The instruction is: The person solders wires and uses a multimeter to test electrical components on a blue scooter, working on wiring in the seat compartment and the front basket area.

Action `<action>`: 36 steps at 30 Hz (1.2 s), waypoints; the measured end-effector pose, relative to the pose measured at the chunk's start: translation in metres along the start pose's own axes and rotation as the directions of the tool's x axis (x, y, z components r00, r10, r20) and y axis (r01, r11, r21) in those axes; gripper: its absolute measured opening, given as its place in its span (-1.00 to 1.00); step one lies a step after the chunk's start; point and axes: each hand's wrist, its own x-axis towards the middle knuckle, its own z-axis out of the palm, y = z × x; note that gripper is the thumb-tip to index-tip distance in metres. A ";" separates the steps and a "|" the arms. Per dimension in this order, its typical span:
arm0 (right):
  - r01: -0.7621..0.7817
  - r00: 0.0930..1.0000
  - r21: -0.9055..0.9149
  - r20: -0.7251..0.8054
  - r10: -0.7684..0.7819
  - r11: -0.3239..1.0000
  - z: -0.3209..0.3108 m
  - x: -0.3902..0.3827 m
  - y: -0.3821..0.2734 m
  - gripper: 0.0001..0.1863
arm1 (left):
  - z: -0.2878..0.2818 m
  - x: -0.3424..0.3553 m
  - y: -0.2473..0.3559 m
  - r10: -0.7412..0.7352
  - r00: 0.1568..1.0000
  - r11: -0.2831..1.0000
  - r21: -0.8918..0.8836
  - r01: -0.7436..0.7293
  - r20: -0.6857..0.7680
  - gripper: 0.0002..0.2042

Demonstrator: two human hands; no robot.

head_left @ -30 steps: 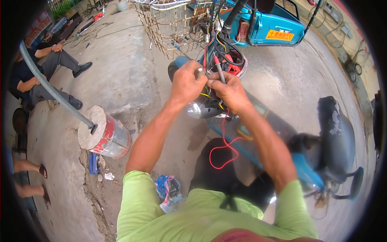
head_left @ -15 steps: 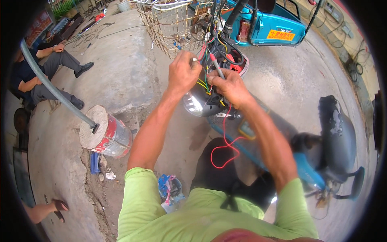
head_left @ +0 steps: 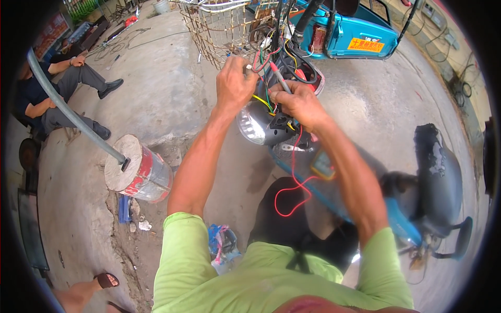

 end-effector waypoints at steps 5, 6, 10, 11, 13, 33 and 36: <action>-0.042 0.999 0.051 0.005 0.042 0.998 -0.002 0.004 -0.006 -0.75 | 0.000 0.007 -0.004 0.013 0.999 1.000 0.022 -0.012 -0.033 -0.86; -0.027 1.000 0.035 0.009 0.027 0.999 -0.001 0.003 -0.008 -0.76 | -0.001 0.006 -0.004 -0.052 0.998 0.999 -0.018 0.052 -0.031 -0.87; 0.061 0.997 -0.001 -0.043 -0.061 0.998 0.007 -0.016 -0.013 -0.75 | -0.021 0.002 0.022 -0.378 0.887 0.815 -0.359 0.455 0.265 -0.86; 0.056 0.996 -0.038 -0.070 -0.059 0.998 0.009 -0.018 -0.012 -0.75 | -0.030 0.001 0.029 -0.396 0.855 0.757 -0.407 0.511 0.336 -0.84; 0.087 0.991 0.034 -0.106 -0.083 0.996 0.010 -0.016 -0.001 -0.76 | -0.031 -0.005 0.032 -0.382 0.838 0.709 -0.458 0.536 0.389 -0.86; 0.130 0.985 0.152 -0.136 -0.110 0.980 0.010 -0.021 0.028 -0.78 | -0.015 -0.027 0.052 -0.369 0.747 0.520 -0.544 0.659 0.553 -0.80; 0.117 0.986 0.130 -0.136 -0.099 0.985 0.011 -0.022 0.029 -0.75 | -0.017 -0.026 0.051 -0.411 0.780 0.608 -0.496 0.620 0.472 -0.81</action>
